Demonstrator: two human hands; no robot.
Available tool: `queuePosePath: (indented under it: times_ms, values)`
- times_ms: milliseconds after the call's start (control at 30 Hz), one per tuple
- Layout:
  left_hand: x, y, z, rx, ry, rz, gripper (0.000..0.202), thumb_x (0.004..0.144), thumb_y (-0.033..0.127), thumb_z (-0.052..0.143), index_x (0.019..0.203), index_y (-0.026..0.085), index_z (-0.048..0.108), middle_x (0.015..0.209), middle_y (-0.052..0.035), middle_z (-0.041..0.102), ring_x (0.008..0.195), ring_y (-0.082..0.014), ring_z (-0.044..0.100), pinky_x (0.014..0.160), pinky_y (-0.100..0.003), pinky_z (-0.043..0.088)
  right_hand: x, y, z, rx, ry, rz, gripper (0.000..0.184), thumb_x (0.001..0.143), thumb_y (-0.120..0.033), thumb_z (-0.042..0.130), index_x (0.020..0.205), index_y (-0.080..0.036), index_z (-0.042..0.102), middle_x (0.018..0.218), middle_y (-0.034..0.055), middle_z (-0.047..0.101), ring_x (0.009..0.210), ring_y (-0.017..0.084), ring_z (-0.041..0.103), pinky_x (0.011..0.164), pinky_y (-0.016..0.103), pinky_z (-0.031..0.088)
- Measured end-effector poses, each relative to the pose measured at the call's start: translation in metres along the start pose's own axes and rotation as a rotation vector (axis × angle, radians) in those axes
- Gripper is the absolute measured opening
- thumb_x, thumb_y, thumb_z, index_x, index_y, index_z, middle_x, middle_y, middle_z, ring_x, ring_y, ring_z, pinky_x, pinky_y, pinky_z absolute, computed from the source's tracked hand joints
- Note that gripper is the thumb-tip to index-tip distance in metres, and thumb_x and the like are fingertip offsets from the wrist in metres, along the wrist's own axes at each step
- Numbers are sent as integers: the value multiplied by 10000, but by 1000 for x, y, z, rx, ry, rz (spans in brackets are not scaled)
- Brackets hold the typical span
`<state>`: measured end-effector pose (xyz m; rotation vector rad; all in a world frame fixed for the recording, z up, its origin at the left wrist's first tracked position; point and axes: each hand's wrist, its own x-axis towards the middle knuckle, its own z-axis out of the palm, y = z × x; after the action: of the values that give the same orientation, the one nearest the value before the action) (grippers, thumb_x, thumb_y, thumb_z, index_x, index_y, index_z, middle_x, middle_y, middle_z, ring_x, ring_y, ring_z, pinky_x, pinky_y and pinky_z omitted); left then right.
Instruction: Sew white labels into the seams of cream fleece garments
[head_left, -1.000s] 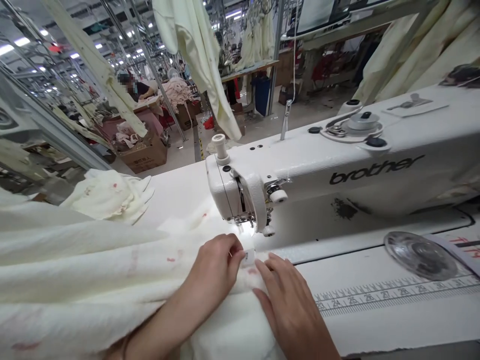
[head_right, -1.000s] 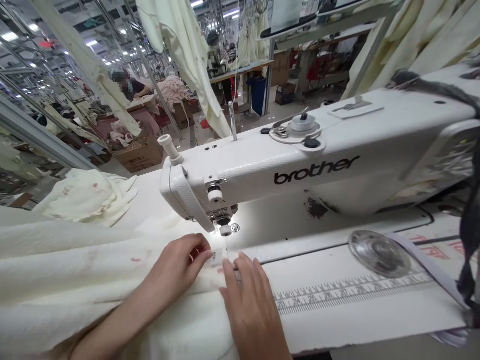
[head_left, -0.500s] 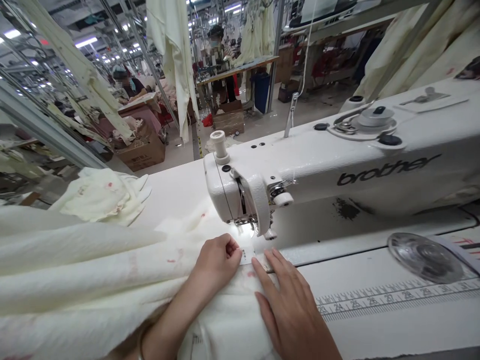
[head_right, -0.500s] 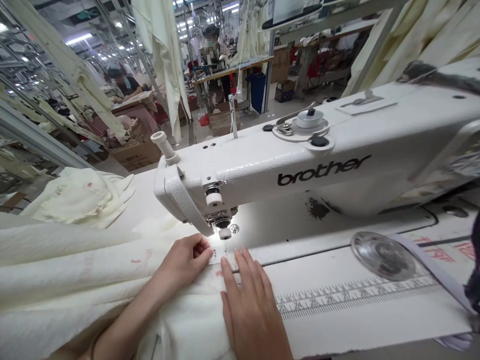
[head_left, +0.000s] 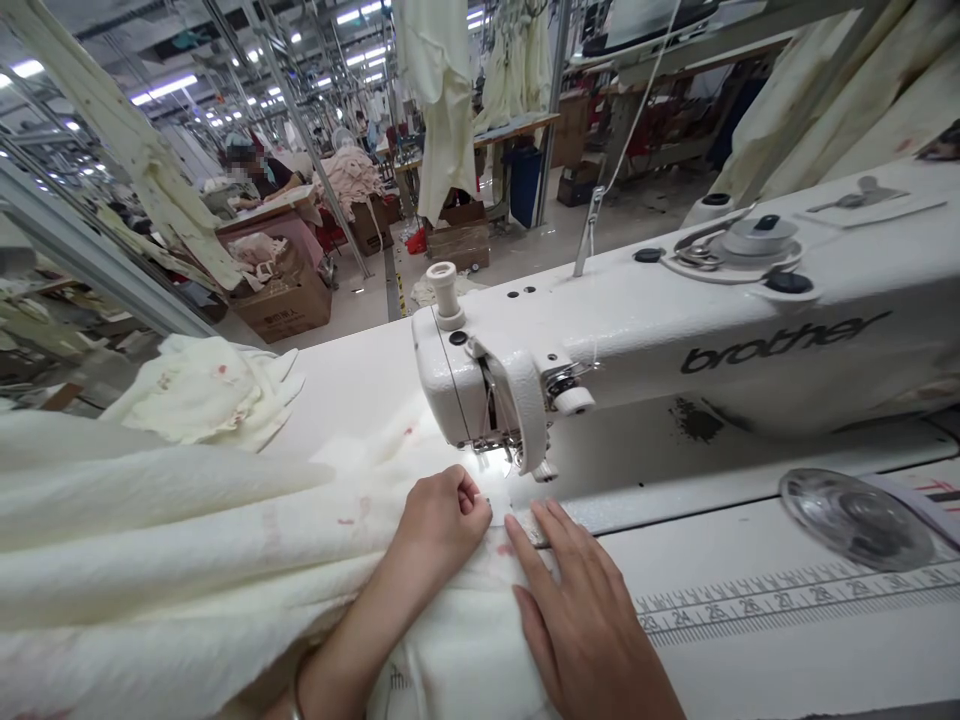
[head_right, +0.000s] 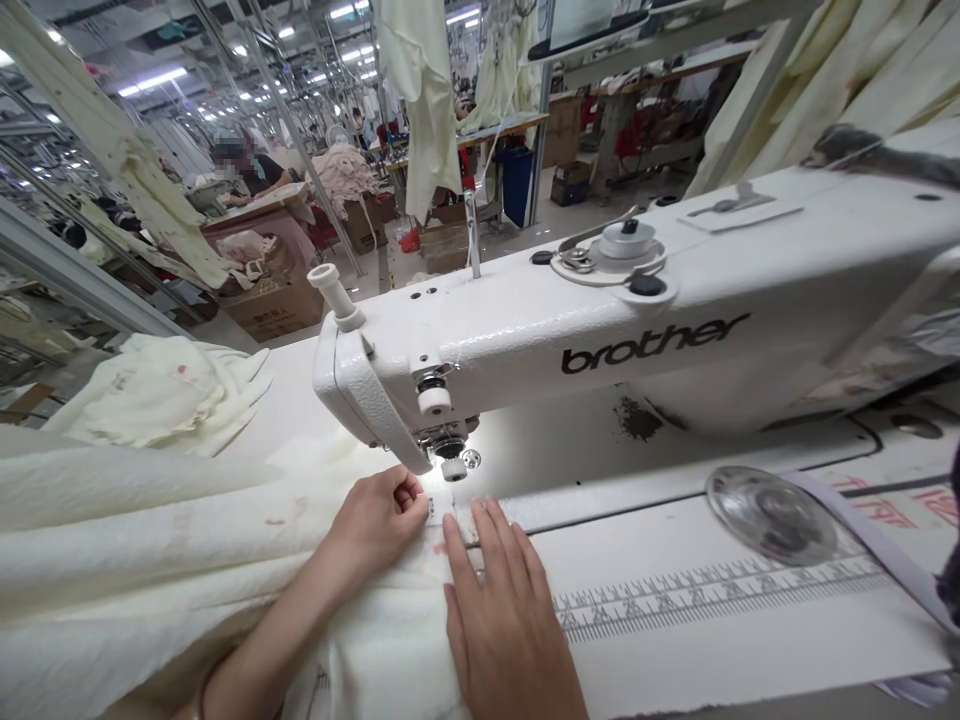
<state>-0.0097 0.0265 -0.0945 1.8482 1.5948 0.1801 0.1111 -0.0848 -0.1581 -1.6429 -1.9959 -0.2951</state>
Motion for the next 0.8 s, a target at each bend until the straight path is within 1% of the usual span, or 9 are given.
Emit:
queuePosePath:
  times_ms: [233,367,433,500,533,633,700,733,800]
  values:
    - [3,-1,2,31,6,-5,53,720,180,504,674,177,530,638,10,600,610,-128,527,588,-242,361,2,-2,0,10,41,13,403,900,-182,424,1288,-108,504,1343,191,448,1303,322,357,1001,445,344]
    - [3,1,5,66,3,-3,64,738,158,515,679,172,535,617,12,592,598,-134,537,588,-250,383,2,-1,0,26,9,44,405,908,-202,438,1306,-152,493,1363,157,446,1312,298,355,1020,430,344]
    - [-6,3,0,114,29,33,63,774,167,509,780,162,571,680,-11,608,638,-157,560,626,-281,420,0,-1,0,21,-1,34,420,904,-196,452,1320,-148,481,1380,160,427,1322,304,340,1028,436,338]
    - [-21,4,-10,231,91,158,184,827,166,462,974,147,571,841,-61,627,731,-191,592,664,-322,466,-1,-1,0,16,5,23,426,898,-173,451,1320,-128,479,1385,176,415,1326,314,332,1029,445,336]
    - [-30,4,-16,312,119,259,244,848,156,425,1059,145,547,925,-86,623,772,-203,603,668,-338,489,-1,-1,0,19,9,22,424,896,-165,448,1317,-124,482,1384,178,415,1325,315,333,1030,447,335]
    - [-52,-3,-32,581,115,646,301,877,114,347,1119,118,527,1076,-148,616,897,-237,632,696,-361,549,-1,-2,-1,42,20,41,413,904,-174,439,1313,-139,488,1381,165,427,1320,305,347,1038,441,328]
    - [-58,-12,-35,727,100,883,306,909,115,325,1138,62,521,1145,-183,617,1060,-263,604,830,-374,550,0,-3,-2,57,26,56,402,911,-186,441,1308,-150,495,1374,156,440,1311,299,364,1036,435,331]
    - [-58,-18,-34,778,89,965,319,930,131,321,1176,32,498,1201,-196,597,1157,-266,556,915,-372,523,1,-3,-2,62,31,60,397,912,-184,442,1303,-151,499,1369,156,447,1305,299,373,1031,432,336]
    - [-53,-28,-30,824,43,1037,384,960,201,346,1276,-5,418,1325,-201,515,1291,-260,439,1033,-358,452,3,-4,-3,77,56,69,382,913,-178,442,1288,-149,511,1352,155,468,1290,297,395,1019,426,347]
